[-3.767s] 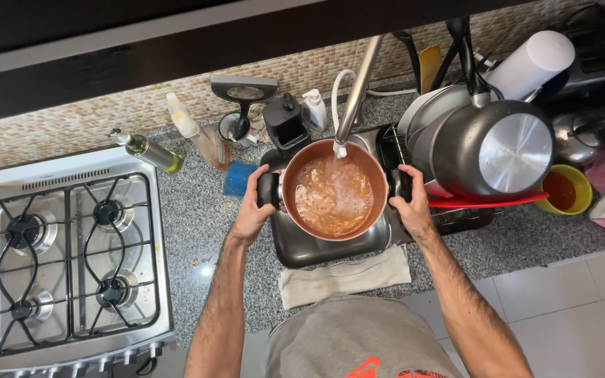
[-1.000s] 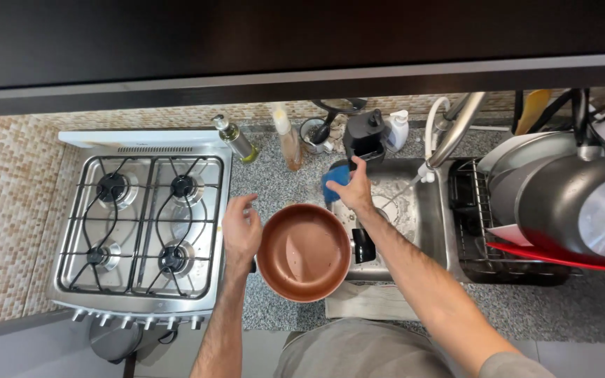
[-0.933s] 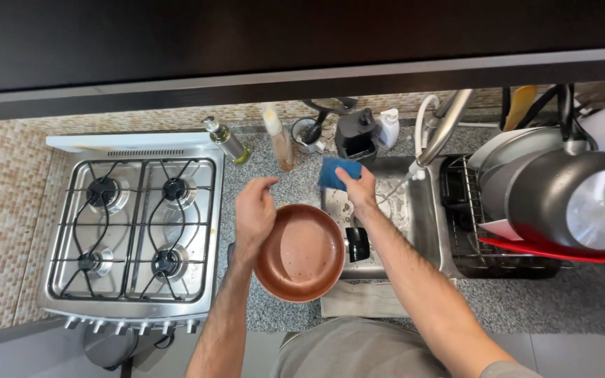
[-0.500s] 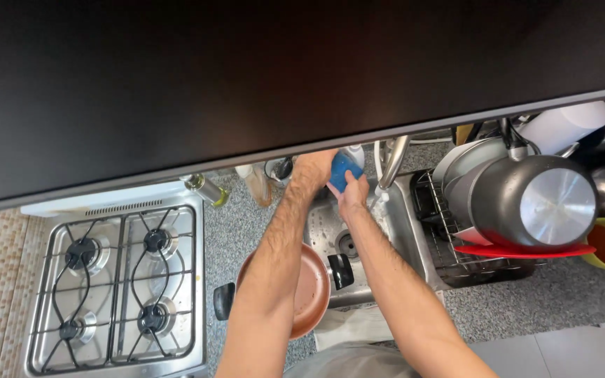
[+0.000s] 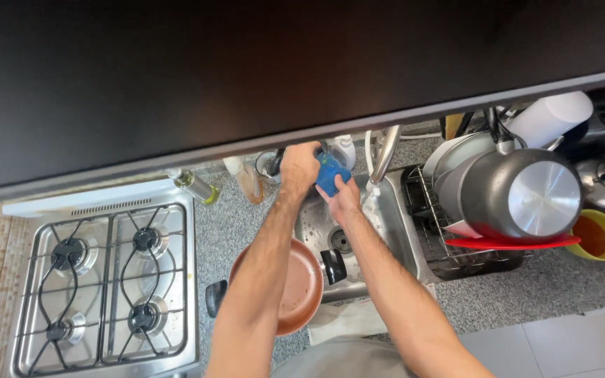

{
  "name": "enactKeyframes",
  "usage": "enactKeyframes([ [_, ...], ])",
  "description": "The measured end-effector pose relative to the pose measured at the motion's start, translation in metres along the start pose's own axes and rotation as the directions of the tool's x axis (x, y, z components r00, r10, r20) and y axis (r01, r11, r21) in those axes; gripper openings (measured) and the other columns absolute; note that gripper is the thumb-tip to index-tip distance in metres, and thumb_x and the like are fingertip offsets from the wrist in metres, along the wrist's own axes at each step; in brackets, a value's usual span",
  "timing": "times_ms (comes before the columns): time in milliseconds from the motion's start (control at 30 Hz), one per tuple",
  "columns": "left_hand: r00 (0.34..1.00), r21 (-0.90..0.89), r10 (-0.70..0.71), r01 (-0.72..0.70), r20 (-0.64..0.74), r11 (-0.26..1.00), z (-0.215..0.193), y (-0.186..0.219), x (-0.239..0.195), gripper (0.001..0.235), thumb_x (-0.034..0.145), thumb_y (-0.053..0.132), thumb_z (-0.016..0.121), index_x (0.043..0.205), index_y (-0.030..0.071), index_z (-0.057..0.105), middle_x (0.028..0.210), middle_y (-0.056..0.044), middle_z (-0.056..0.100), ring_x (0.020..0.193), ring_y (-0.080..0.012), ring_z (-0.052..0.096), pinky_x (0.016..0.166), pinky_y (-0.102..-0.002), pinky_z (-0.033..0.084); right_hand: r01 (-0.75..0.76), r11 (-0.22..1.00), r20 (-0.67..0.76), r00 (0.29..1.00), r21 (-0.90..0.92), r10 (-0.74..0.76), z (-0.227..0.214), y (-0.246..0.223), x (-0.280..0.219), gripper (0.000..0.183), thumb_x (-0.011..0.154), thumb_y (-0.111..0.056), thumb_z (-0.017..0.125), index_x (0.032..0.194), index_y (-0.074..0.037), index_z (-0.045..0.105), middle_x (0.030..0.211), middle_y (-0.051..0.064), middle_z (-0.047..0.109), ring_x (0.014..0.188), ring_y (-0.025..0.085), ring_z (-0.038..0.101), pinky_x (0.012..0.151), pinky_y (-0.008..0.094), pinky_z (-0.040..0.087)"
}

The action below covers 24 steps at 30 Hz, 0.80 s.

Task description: Washing a ladle and two pots in a kitchen sink using a sponge.

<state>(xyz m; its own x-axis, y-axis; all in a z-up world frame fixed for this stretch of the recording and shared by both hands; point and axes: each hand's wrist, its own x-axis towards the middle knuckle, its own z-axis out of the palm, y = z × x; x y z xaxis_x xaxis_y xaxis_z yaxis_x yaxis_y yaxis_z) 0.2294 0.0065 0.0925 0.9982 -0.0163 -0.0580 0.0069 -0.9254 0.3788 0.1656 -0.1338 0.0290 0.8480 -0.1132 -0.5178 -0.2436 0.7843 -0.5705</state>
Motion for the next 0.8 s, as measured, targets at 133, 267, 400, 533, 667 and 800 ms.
enactKeyframes([
  [133, 0.956, -0.308, -0.065, -0.027, -0.285, 0.951, -0.087, -0.04, -0.155, 0.044, 0.101, 0.004, 0.054, 0.134, 0.019, 0.079, 0.135, -0.006, 0.079, 0.124, -0.0351, 0.074, 0.111, -0.052, 0.058, 0.099, 0.974, 0.208, 0.977, -0.204, -0.056, -0.011, 0.001, -0.083, 0.031, 0.115, -0.015, 0.068, 0.145, -0.009, 0.062, 0.13, 0.013, 0.074, 0.122, 0.031, 0.073, 0.112, 0.062, 0.061],
  [267, 0.908, -0.098, -0.182, 0.156, -0.377, 0.983, -0.078, -0.125, -0.294, 0.037, 0.102, 0.02, 0.066, 0.138, 0.015, 0.073, 0.131, -0.012, 0.077, 0.12, -0.0386, 0.072, 0.108, -0.053, 0.056, 0.59, 0.388, 0.587, 0.797, -0.708, -0.139, -0.006, -0.002, -0.182, 0.038, 0.103, -0.018, 0.081, 0.139, -0.01, 0.071, 0.125, 0.022, 0.081, 0.116, 0.041, 0.079, 0.092, 0.052, 0.069],
  [400, 0.904, -0.037, -0.36, 0.361, -0.229, 0.932, 0.019, -0.189, -0.331, 0.061, 0.1, 0.044, 0.073, 0.153, 0.014, 0.064, 0.151, -0.017, 0.069, 0.13, -0.0469, 0.068, 0.102, -0.065, 0.06, 0.845, -0.186, 0.817, 0.533, -0.502, 0.219, -0.043, 0.085, -0.16, 0.035, 0.098, -0.015, 0.077, 0.132, -0.014, 0.069, 0.137, 0.013, 0.077, 0.118, 0.038, 0.079, 0.089, 0.052, 0.071],
  [533, 0.924, 0.187, -0.354, 0.377, -0.144, 0.907, 0.041, -0.188, -0.33, 0.032, 0.112, 0.051, 0.055, 0.121, 0.023, 0.069, 0.125, -0.004, 0.079, 0.125, -0.0348, 0.066, 0.106, -0.058, 0.052, 0.877, -0.409, 0.81, 0.424, -0.254, 0.405, -0.071, 0.165, -0.121, 0.06, 0.094, -0.041, 0.081, 0.142, -0.01, 0.064, 0.149, 0.016, 0.069, 0.141, 0.035, 0.066, 0.111, 0.049, 0.059],
  [667, 0.92, 0.245, -0.313, 0.369, -0.236, 0.897, 0.024, -0.164, -0.333, 0.03, 0.116, 0.047, 0.047, 0.11, 0.024, 0.065, 0.112, -0.002, 0.084, 0.112, -0.0321, 0.068, 0.093, -0.052, 0.054, 0.98, -0.19, 0.829, 0.16, -0.066, 0.535, -0.121, 0.214, -0.125, 0.026, 0.098, -0.03, 0.072, 0.116, -0.011, 0.073, 0.126, 0.014, 0.076, 0.121, 0.035, 0.073, 0.1, 0.047, 0.065],
  [800, 0.915, 0.228, -0.274, 0.346, -0.295, 0.91, 0.031, -0.168, -0.333, 0.032, 0.117, 0.048, 0.047, 0.105, 0.024, 0.065, 0.106, -0.001, 0.083, 0.109, -0.0304, 0.068, 0.09, -0.05, 0.055, 0.941, -0.339, 0.814, 0.205, -0.01, 0.544, -0.113, 0.154, -0.127, 0.018, 0.097, -0.029, 0.076, 0.11, -0.017, 0.078, 0.125, 0.007, 0.073, 0.121, 0.03, 0.072, 0.098, 0.039, 0.065],
])
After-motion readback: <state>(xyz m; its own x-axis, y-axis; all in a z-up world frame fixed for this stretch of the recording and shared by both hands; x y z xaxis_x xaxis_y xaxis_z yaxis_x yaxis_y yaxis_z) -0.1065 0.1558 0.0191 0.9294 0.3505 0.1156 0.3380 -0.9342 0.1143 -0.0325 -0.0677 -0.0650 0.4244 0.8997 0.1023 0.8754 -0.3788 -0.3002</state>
